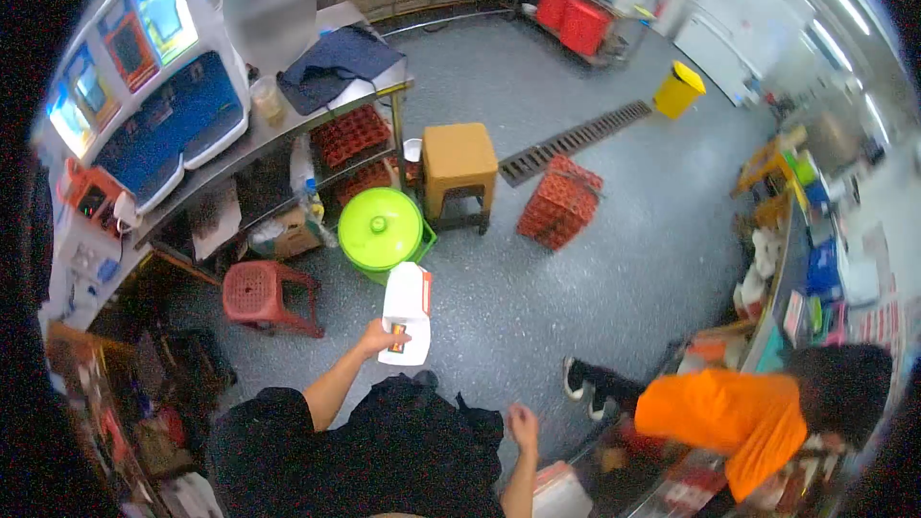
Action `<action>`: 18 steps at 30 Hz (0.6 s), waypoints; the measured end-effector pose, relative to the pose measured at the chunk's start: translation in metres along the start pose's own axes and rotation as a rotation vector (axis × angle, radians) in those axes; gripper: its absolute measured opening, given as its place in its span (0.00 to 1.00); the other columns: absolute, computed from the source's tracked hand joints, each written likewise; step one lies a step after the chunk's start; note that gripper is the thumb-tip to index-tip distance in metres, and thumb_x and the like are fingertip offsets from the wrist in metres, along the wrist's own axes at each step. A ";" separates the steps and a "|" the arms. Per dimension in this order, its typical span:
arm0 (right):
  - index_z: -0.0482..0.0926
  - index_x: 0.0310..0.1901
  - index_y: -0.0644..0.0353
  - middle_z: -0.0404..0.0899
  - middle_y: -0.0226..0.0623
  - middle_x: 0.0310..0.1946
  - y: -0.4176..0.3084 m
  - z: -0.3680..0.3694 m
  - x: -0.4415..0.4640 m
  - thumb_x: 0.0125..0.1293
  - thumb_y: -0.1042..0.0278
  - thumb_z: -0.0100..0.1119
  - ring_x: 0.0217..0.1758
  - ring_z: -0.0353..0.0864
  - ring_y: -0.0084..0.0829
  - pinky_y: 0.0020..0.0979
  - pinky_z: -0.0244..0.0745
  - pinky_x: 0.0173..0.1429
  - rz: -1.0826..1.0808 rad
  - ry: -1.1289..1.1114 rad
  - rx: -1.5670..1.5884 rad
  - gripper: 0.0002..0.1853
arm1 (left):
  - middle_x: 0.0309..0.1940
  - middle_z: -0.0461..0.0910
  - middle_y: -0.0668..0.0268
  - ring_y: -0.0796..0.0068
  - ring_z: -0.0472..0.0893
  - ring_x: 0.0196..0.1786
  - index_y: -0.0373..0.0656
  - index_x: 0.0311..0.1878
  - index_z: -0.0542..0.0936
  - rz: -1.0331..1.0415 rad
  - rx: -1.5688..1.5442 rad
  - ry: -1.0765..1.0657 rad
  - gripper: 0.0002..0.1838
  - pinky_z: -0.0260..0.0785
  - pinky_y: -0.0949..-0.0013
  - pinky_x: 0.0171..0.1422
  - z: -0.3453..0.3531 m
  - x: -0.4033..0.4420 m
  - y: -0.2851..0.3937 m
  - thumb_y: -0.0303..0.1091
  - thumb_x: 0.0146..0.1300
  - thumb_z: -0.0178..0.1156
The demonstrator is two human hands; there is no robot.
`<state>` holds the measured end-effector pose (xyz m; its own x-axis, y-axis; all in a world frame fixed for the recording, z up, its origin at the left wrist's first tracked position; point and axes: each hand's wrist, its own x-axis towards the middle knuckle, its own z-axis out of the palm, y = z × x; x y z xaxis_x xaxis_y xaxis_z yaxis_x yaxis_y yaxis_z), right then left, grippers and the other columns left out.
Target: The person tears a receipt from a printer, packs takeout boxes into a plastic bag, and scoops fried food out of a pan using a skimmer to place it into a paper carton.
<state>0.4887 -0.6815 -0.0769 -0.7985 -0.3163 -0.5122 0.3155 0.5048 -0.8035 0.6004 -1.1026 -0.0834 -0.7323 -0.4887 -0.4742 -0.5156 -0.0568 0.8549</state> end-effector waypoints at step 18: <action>0.74 0.24 0.63 0.74 0.36 0.16 0.037 -0.131 0.285 0.60 0.65 0.51 0.18 0.73 0.29 0.33 0.67 0.21 0.463 0.048 0.153 0.12 | 0.38 0.83 0.55 0.65 0.82 0.42 0.42 0.47 0.80 -0.116 0.392 -0.113 0.25 0.73 0.65 0.48 0.183 0.272 0.217 0.40 0.41 0.65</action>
<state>0.2054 -0.6474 -0.2129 -0.5783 -0.0474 -0.8144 0.7117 0.4587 -0.5321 0.2075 -1.0887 -0.0653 -0.6922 -0.3986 -0.6016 -0.7119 0.2402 0.6600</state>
